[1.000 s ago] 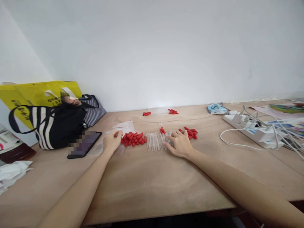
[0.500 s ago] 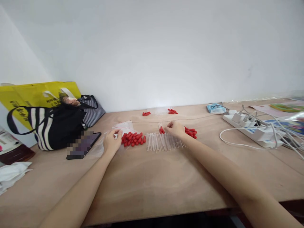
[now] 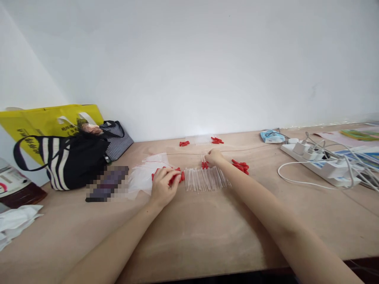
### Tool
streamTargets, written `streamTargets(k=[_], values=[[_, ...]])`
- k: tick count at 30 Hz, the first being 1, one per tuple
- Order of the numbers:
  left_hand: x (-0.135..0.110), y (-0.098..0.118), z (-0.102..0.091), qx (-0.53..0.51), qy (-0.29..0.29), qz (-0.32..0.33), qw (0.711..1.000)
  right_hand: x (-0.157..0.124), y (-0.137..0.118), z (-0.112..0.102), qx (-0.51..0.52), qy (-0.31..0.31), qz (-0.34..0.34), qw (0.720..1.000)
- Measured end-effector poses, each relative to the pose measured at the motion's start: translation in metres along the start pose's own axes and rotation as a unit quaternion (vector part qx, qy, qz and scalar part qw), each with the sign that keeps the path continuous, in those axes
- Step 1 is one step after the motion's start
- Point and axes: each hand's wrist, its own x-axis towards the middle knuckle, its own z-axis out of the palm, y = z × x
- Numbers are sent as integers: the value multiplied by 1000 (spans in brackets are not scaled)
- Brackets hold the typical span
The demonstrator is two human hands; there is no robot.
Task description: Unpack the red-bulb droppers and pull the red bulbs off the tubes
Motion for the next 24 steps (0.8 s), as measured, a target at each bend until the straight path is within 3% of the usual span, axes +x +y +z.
streamTargets(k=[4, 8, 10, 12, 20, 24], values=[[-6, 15, 10, -11, -52, 64, 997, -21, 12, -18, 112, -6, -31, 993], [-5, 23, 18, -22, -71, 101, 992, -60, 34, -33, 213, -6, -72, 974], [-3, 26, 21, -38, -73, 114, 990, -80, 44, -35, 339, -23, -121, 933], [-1, 30, 24, -53, -80, 127, 987, -96, 49, -32, 388, -48, -159, 906], [2, 44, 36, -96, -90, 158, 979, -119, 37, -14, 401, -69, -180, 896], [2, 42, 36, -87, -77, 152, 981, -114, 45, -20, 357, -49, -201, 911]])
